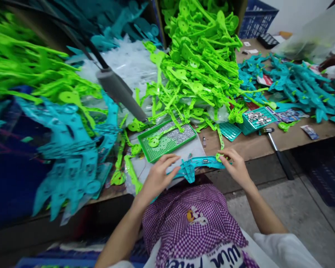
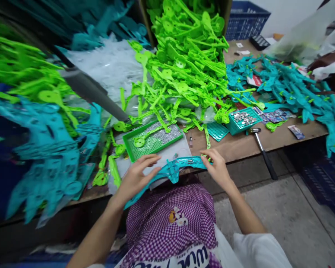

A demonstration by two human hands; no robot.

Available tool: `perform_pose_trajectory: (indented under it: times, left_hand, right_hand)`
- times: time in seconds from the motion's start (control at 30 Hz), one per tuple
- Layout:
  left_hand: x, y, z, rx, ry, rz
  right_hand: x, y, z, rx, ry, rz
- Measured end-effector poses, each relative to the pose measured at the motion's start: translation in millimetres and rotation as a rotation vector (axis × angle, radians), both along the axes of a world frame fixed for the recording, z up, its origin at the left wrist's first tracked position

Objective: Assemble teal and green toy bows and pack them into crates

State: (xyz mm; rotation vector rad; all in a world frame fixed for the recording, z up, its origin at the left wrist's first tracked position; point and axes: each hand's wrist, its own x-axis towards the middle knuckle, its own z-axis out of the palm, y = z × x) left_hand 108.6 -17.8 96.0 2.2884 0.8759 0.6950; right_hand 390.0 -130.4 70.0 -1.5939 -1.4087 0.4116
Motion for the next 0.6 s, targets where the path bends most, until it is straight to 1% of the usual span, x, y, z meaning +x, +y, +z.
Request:
perform_pose_trajectory:
  times: [0.07,0.13,0.2,0.27,0.3,0.37,0.43,0.5,0.6]
  left_hand:
    - [-37,16,-3.0,0.010,0.062,0.165]
    - [-68,33,-3.1,0.021,0.109,0.297]
    - [-90,48,-0.3,0.046,0.133,0.387]
    - [-102,65,4.8,0.086,0.158,0.448]
    - [-104,74,7.8,0.112,0.176,0.469]
    - [-99,97,14.4,0.178,0.227,0.489]
    - [-86,127,20.9,0.252,0.287,0.487]
    - [-69,158,26.5,0.311,0.354,0.492]
    - [-47,198,32.3,0.323,0.439,0.582]
  right_hand:
    - [-23,-1,0.9,0.026,-0.003,0.070]
    - [-42,1,-1.0,0.048,-0.009,0.138]
    - [-54,2,-3.5,0.062,-0.023,0.175]
    - [-60,1,-4.2,0.069,-0.018,0.179]
    - [-62,-1,-3.5,0.068,-0.004,0.173]
    - [-65,-5,-0.9,0.061,0.036,0.155]
    - [-70,-9,1.2,0.047,0.063,0.161]
    - [-77,-12,0.5,0.030,0.056,0.206]
    - [-86,-20,-5.9,-0.003,0.025,0.258]
